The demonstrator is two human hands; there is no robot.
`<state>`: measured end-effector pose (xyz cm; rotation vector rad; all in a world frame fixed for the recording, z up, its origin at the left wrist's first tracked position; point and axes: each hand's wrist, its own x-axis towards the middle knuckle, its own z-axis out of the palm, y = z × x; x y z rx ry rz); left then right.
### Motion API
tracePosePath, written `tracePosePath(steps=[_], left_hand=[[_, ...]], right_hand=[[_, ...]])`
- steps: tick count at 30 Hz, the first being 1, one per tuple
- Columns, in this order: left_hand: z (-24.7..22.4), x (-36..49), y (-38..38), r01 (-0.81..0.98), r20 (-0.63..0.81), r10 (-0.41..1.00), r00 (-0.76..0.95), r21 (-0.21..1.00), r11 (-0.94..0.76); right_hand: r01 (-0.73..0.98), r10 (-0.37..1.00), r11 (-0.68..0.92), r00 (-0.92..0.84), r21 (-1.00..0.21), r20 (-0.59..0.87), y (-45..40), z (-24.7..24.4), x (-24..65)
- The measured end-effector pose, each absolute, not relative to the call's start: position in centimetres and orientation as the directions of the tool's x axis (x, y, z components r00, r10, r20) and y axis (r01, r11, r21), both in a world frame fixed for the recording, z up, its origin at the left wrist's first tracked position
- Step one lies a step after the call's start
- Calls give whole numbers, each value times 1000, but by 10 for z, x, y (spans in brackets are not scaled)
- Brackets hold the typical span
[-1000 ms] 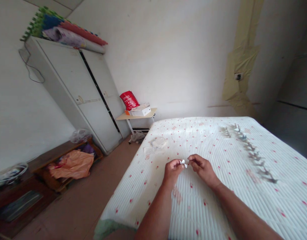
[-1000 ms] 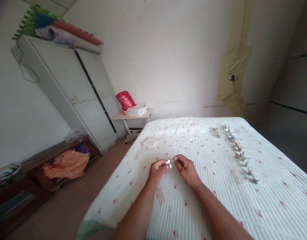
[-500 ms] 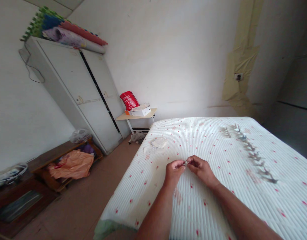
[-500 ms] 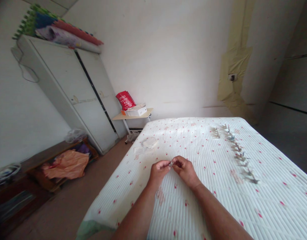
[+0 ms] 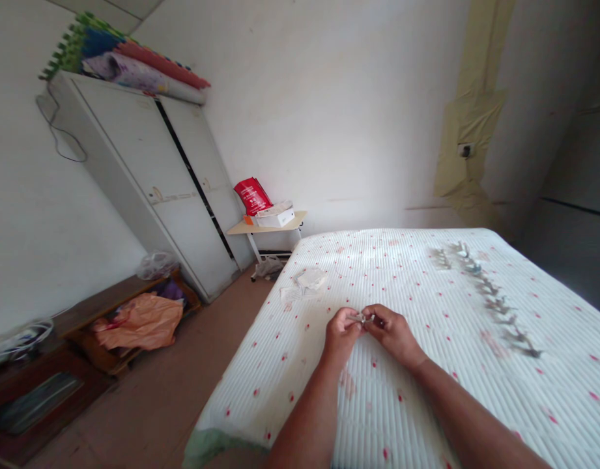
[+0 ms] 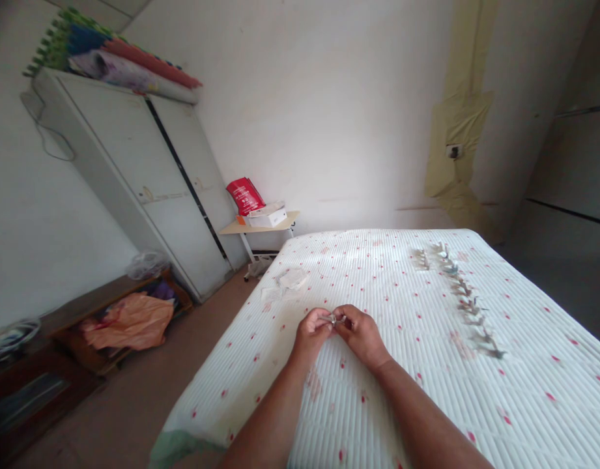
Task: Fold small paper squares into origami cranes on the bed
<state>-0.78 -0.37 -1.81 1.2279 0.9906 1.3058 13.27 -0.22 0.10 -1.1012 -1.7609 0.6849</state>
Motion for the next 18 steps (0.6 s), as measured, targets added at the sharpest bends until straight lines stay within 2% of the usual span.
tracePosePath(steps=[5,18], left_hand=[[-16,-9,-5,-91,146,985,95,986,-138],[-16,-9,-5,-127,120,990,68,986,-111]], right_hand=[[409,887,462,-184,-787,424,-3,3,131],[350,902,431,-181,-831,392,-1,-1,133]])
